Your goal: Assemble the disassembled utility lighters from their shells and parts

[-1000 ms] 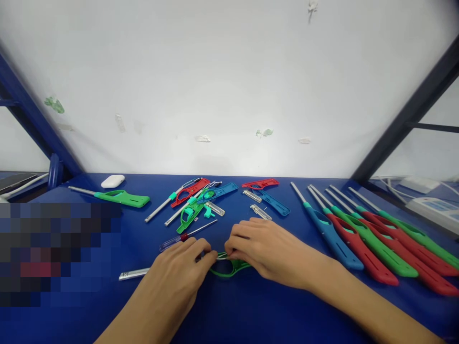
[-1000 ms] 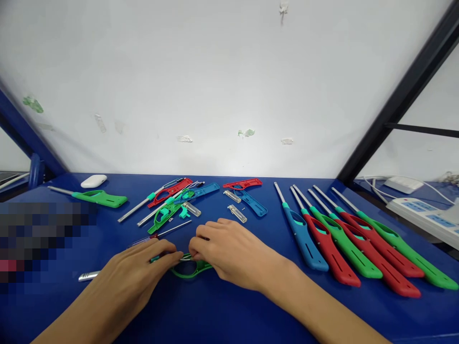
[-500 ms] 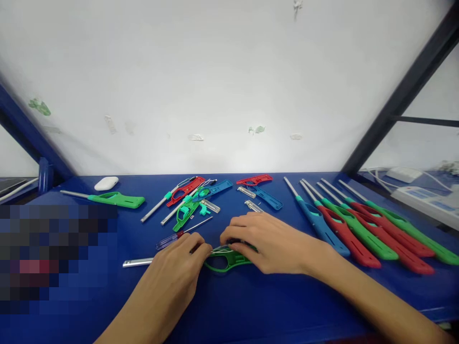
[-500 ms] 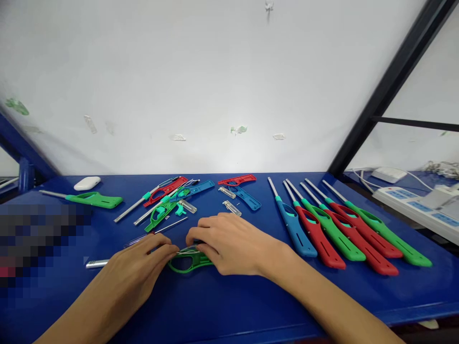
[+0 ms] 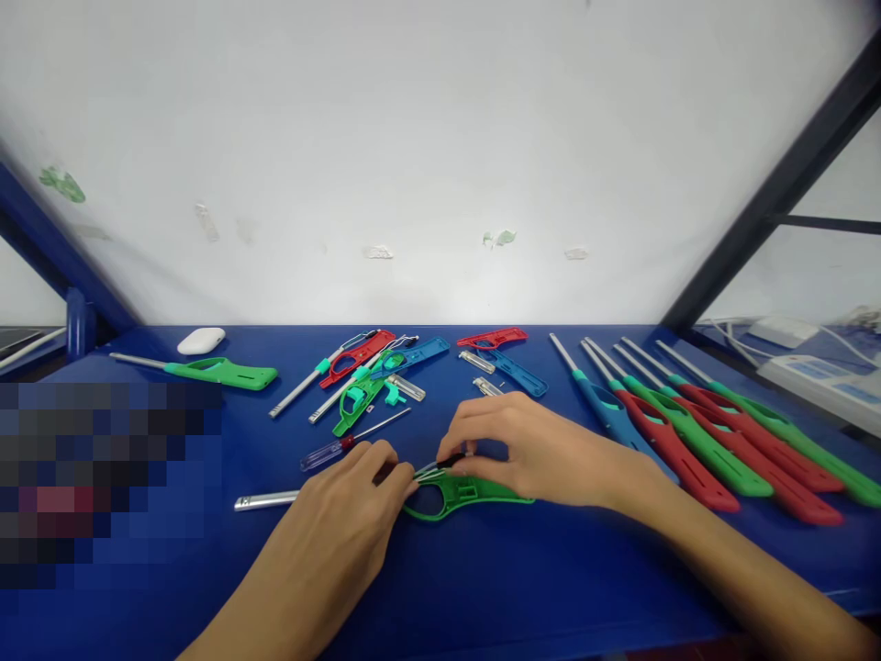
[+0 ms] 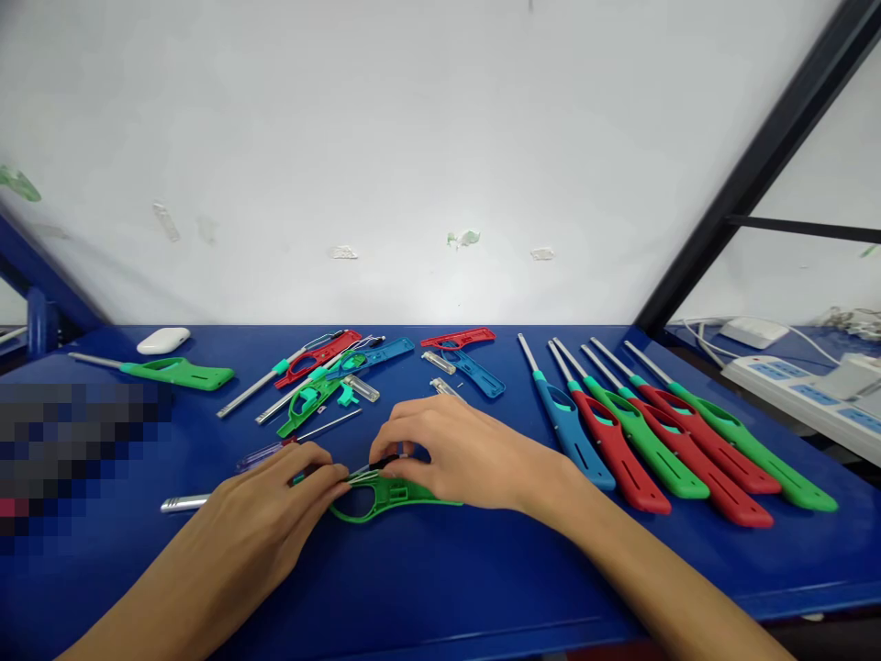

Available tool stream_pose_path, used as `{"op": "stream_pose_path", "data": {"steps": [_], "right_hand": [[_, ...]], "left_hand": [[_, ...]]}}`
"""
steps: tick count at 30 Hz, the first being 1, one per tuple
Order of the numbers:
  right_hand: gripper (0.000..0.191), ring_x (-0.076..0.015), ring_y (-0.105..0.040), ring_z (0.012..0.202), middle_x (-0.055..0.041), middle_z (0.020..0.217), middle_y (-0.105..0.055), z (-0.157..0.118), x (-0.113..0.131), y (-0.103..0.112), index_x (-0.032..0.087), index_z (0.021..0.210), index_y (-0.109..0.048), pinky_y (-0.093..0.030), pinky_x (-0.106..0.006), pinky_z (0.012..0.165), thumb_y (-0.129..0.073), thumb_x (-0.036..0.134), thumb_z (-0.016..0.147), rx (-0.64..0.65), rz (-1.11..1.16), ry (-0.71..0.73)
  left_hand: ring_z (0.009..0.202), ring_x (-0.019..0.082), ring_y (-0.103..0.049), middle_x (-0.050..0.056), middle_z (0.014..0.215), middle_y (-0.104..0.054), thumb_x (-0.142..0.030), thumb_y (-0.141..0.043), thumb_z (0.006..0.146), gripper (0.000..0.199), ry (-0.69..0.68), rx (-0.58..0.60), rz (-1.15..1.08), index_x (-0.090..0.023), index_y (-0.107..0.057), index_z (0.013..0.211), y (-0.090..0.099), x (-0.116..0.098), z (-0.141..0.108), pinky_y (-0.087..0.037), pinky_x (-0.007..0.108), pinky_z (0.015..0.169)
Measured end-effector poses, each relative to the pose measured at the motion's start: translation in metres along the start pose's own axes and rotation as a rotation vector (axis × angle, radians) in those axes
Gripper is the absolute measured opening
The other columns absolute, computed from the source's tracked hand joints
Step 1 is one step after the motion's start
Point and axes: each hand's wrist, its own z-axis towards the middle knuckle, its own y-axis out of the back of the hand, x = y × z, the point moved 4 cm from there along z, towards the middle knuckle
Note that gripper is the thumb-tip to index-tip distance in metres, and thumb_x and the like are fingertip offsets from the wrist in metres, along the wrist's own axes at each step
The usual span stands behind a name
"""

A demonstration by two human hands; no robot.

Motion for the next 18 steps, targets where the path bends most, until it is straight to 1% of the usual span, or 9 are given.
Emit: {"op": "stream_pose_path", "data": {"steps": [4,7,9,13,18], "right_hand": [[0.011,-0.0135,-0.067,0.093,0.0023,0.103,-0.074,-0.0007,0.0006,-0.0003,0.023,0.108,-0.075,-0.046,-0.027,0.088,-0.071,0.024,0.098,0.016,0.02,-0.002],[0.016,-0.0133,-0.067,0.092,0.0026,0.103,-0.074,-0.0016,0.0,0.0006,0.024,0.109,-0.077,-0.047,-0.026,0.087,-0.073,0.034,0.097,0.051,0.042,-0.027],[0.019,-0.0133,-0.067,0.093,0.003,0.104,-0.075,-0.0022,-0.0002,0.0011,0.025,0.11,-0.078,-0.047,-0.026,0.087,-0.073,0.038,0.096,0.08,0.066,-0.035],[0.016,-0.013,-0.067,0.095,0.0033,0.105,-0.076,-0.0027,-0.0012,0.0015,0.025,0.111,-0.079,-0.046,-0.027,0.091,-0.073,0.031,0.097,0.114,0.085,-0.053],[0.018,-0.0128,-0.068,0.094,0.0039,0.105,-0.076,-0.003,-0.0015,0.0017,0.026,0.109,-0.079,-0.047,-0.027,0.091,-0.076,0.036,0.094,0.126,0.125,-0.079]], "left_hand": [[0.086,0.028,-0.071,0.008,0.103,-0.067,-0.001,-0.047,0.097,0.032,-0.008,-0.026,-0.003,-0.02,-0.069,0.111,-0.0013,0.0003,0.0001,-0.062,0.042,0.066],[0.083,0.026,-0.072,0.007,0.103,-0.067,0.0,-0.048,0.096,0.033,-0.004,-0.064,-0.038,-0.022,-0.069,0.11,-0.0009,0.0006,0.0007,-0.061,0.04,0.066],[0.081,0.025,-0.071,0.006,0.103,-0.067,0.001,-0.047,0.095,0.035,0.008,-0.089,-0.059,-0.023,-0.07,0.108,-0.0004,0.0015,0.0015,-0.061,0.039,0.066],[0.08,0.023,-0.072,0.005,0.102,-0.068,0.001,-0.047,0.094,0.036,0.0,-0.096,-0.077,-0.022,-0.071,0.107,-0.0009,0.0029,0.0031,-0.06,0.036,0.065],[0.081,0.022,-0.072,0.004,0.098,-0.068,-0.003,-0.049,0.097,0.032,0.0,-0.117,-0.086,-0.023,-0.072,0.104,-0.0003,0.0038,0.0037,-0.059,0.034,0.066]]}}
